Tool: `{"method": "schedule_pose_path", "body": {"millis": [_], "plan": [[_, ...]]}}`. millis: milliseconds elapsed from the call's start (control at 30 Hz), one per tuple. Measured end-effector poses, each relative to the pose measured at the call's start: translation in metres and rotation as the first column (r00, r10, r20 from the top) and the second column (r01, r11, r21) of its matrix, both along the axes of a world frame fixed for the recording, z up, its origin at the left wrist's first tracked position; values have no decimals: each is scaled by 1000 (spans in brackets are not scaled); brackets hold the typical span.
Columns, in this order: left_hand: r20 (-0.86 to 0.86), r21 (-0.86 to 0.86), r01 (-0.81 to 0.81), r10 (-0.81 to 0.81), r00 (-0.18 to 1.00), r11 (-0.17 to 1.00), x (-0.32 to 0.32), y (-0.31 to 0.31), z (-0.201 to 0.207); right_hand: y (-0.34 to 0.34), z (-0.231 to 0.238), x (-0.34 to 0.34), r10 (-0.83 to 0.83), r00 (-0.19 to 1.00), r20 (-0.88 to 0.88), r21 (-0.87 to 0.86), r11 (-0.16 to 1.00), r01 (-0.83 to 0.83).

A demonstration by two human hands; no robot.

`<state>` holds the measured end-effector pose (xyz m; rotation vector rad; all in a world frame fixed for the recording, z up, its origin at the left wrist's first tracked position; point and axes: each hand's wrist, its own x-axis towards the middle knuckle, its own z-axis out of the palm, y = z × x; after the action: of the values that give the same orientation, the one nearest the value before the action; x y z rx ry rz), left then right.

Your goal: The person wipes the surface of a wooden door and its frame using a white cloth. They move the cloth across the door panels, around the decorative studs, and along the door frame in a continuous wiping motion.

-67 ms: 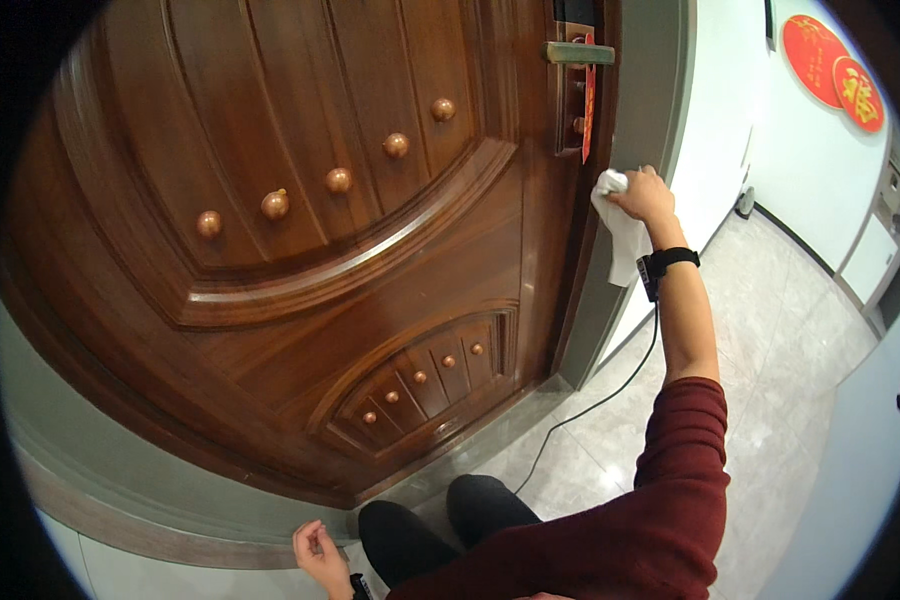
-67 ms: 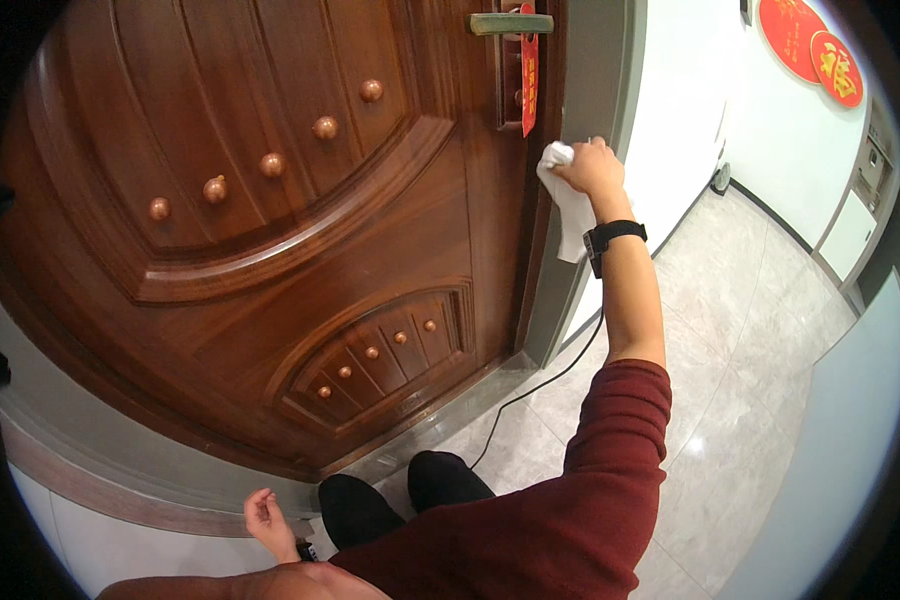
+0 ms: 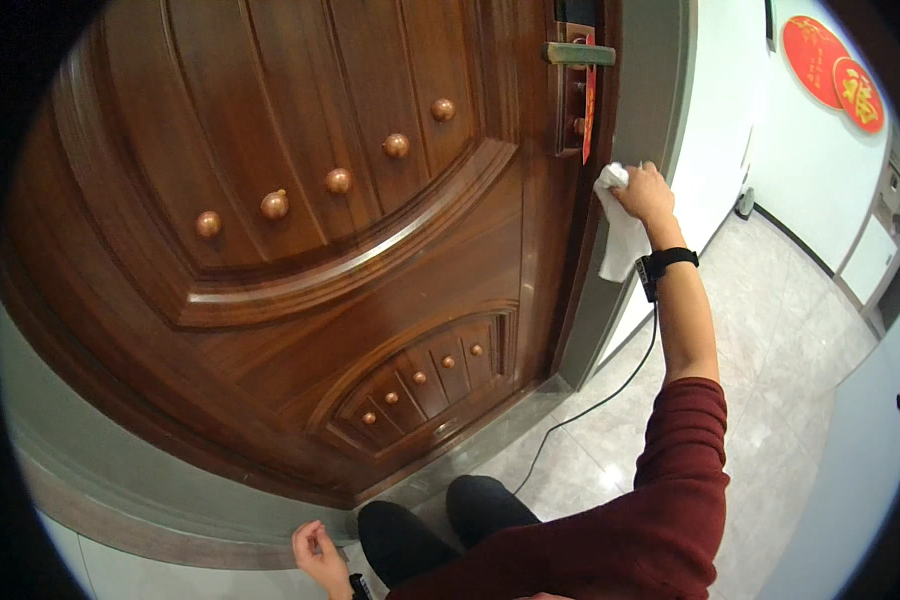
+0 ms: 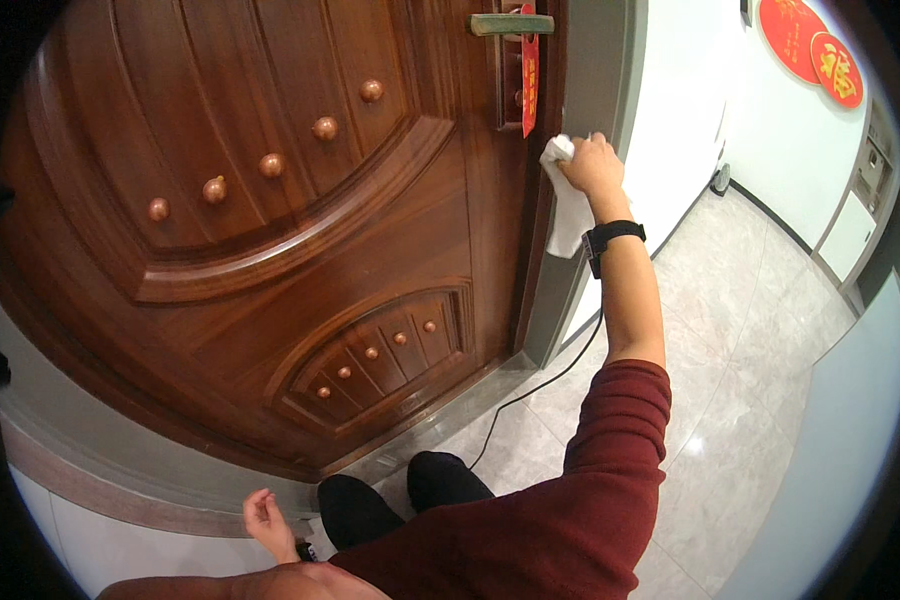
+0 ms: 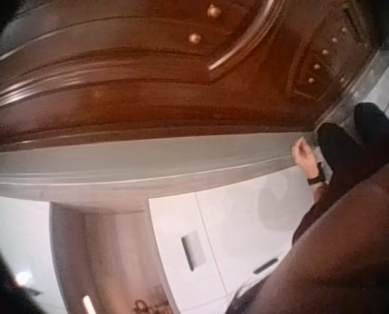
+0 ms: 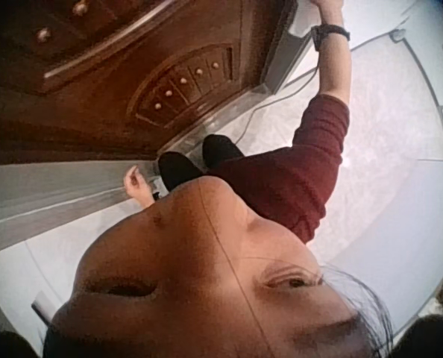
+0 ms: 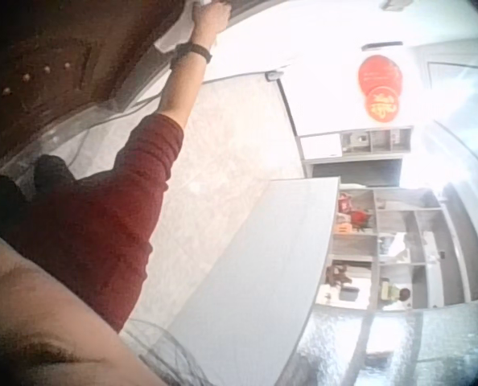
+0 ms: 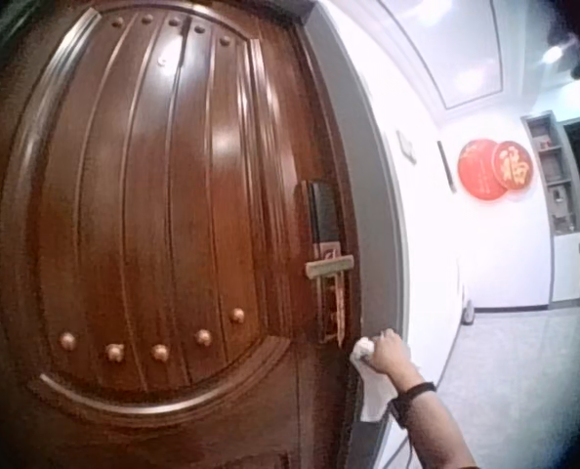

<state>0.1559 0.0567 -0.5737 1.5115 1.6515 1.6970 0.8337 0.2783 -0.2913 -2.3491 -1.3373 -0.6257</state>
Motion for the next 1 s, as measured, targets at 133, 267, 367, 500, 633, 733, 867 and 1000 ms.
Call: {"method": "schedule_pose_path", "body": {"millis": [133,267,367,500,633,733,867,1000], "plan": [[-38,-70,-3,0,999,998,-4,3,-7,22,6,7,-20,990,138,371,928,-33],[-30,-83,25,-28,999,996,2,9,-6,63,-14,3,138,989,58,529,835,-148],[14,-72,37,-36,999,997,13,15,1,88,-73,-17,74,996,-45,543,839,-38],[-49,-108,-4,-1,999,994,28,12,13,92,-133,-20,-12,993,-118,448,891,64],[-21,-74,24,-26,999,997,29,12,15,61,-132,-14,-26,974,-225,50,998,38],[2,-24,31,-31,1000,999,22,8,12,34,-113,-22,49,988,-146,175,984,-23],[-13,-12,4,-4,1000,1000,13,0,9,45,-81,-34,156,959,237,445,860,-250],[-46,-34,-39,37,998,999,11,-6,11,85,-68,-35,25,963,269,288,952,-106]]}}
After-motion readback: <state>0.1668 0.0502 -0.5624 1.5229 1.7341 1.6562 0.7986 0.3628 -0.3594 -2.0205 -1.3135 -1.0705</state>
